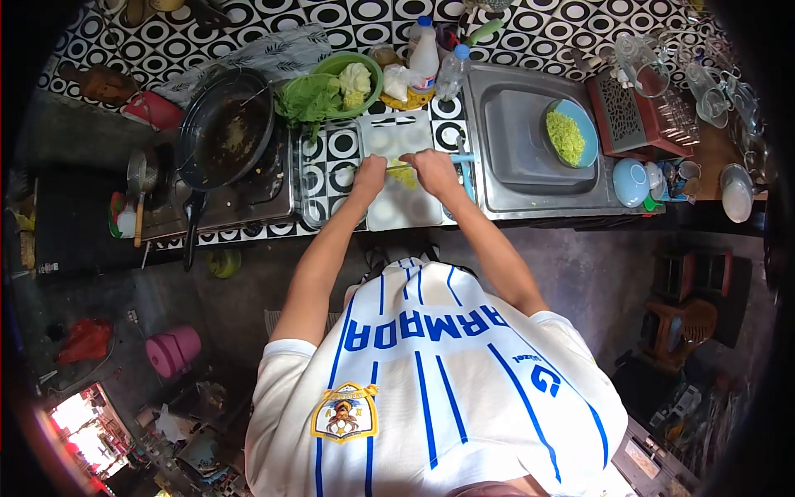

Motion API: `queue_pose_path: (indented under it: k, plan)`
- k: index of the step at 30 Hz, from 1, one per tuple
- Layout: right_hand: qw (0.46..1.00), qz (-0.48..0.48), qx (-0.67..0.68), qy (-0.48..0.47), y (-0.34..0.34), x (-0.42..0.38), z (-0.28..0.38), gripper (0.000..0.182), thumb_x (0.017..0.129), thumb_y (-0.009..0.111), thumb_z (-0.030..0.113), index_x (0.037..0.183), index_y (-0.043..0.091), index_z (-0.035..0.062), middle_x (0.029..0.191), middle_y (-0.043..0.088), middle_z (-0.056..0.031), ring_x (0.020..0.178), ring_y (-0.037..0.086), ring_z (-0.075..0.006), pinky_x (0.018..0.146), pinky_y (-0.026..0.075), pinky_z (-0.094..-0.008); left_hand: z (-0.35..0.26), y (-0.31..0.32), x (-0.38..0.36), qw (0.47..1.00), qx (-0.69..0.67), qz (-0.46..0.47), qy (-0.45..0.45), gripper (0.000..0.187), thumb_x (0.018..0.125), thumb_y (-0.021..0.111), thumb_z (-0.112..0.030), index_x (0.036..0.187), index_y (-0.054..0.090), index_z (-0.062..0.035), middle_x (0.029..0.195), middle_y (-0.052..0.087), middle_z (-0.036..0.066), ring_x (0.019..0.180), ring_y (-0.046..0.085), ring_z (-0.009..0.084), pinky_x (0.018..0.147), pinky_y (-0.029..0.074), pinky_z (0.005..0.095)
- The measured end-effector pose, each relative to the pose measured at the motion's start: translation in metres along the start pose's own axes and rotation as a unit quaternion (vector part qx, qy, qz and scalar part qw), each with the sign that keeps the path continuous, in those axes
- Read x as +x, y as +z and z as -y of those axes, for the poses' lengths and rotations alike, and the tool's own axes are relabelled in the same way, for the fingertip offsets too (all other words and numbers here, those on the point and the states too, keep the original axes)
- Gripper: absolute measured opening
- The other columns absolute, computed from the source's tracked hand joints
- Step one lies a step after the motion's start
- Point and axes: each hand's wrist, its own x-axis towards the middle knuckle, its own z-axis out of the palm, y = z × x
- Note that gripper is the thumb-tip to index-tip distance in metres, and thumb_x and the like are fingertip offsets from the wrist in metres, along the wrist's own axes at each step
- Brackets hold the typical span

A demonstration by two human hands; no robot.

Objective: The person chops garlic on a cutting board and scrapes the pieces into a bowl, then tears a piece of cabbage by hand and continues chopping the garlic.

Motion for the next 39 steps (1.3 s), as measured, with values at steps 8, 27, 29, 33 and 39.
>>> queue_pose_path:
  k: [8, 27, 29, 33, 39]
  plan:
    - [0.991, -0.045, 0.092, 0.087, 0.032, -0.053, -0.035, 0.015, 0.083, 0.066, 0.008, 0.093, 0.075, 0.0132, 0.075, 0.067, -0.015, 0.075, 0.066, -0.0356, 0.066, 0.051, -0.0457, -0.015, -0.011, 0.003, 0.996, 0.068, 0.042, 0.029, 0.015, 0.081, 0.061, 0.007, 0.091, 0.07, 0.001, 0.101, 0.067, 0.024, 0.098, 0.069, 0.0401, 0.08, 0.059, 0.0448]
    - [1.0, 0.015, 0.022, -0.008, 0.011, -0.001, -0.046, 0.013, 0.082, 0.068, 0.009, 0.093, 0.075, 0.0122, 0.085, 0.072, -0.0124, 0.081, 0.068, -0.0332, 0.071, 0.054, -0.0438, -0.012, -0.03, -0.014, 0.982, -0.163, -0.083, 0.047, 0.011, 0.082, 0.067, -0.003, 0.093, 0.068, -0.0013, 0.095, 0.067, 0.021, 0.093, 0.065, 0.0393, 0.08, 0.052, 0.0462]
    - [1.0, 0.02, 0.017, -0.015, 0.017, 0.0, -0.053, 0.014, 0.082, 0.067, 0.008, 0.092, 0.075, 0.0119, 0.085, 0.071, -0.0123, 0.081, 0.068, -0.0331, 0.071, 0.054, -0.044, -0.012, -0.027, -0.013, 0.98, -0.174, -0.086, 0.034, 0.01, 0.083, 0.066, -0.002, 0.093, 0.067, -0.0008, 0.091, 0.067, 0.022, 0.09, 0.065, 0.0408, 0.077, 0.052, 0.0465]
    - [0.999, 0.025, 0.014, -0.022, 0.022, 0.004, -0.055, 0.017, 0.079, 0.066, 0.005, 0.092, 0.075, 0.0121, 0.085, 0.071, -0.0114, 0.083, 0.067, -0.0322, 0.071, 0.054, -0.0435, -0.011, -0.019, -0.013, 0.979, -0.181, -0.092, 0.016, 0.008, 0.084, 0.062, 0.0, 0.091, 0.066, -0.0001, 0.085, 0.067, 0.023, 0.085, 0.065, 0.0437, 0.073, 0.052, 0.0481]
    - [0.999, 0.018, 0.016, -0.046, 0.027, 0.002, -0.061, 0.019, 0.077, 0.066, 0.004, 0.091, 0.075, 0.0122, 0.083, 0.071, -0.0101, 0.082, 0.066, -0.0311, 0.071, 0.053, -0.0423, -0.012, -0.015, -0.011, 0.99, -0.128, -0.051, -0.006, 0.012, 0.084, 0.056, 0.001, 0.091, 0.066, -0.001, 0.089, 0.067, 0.025, 0.087, 0.066, 0.0445, 0.075, 0.053, 0.0516]
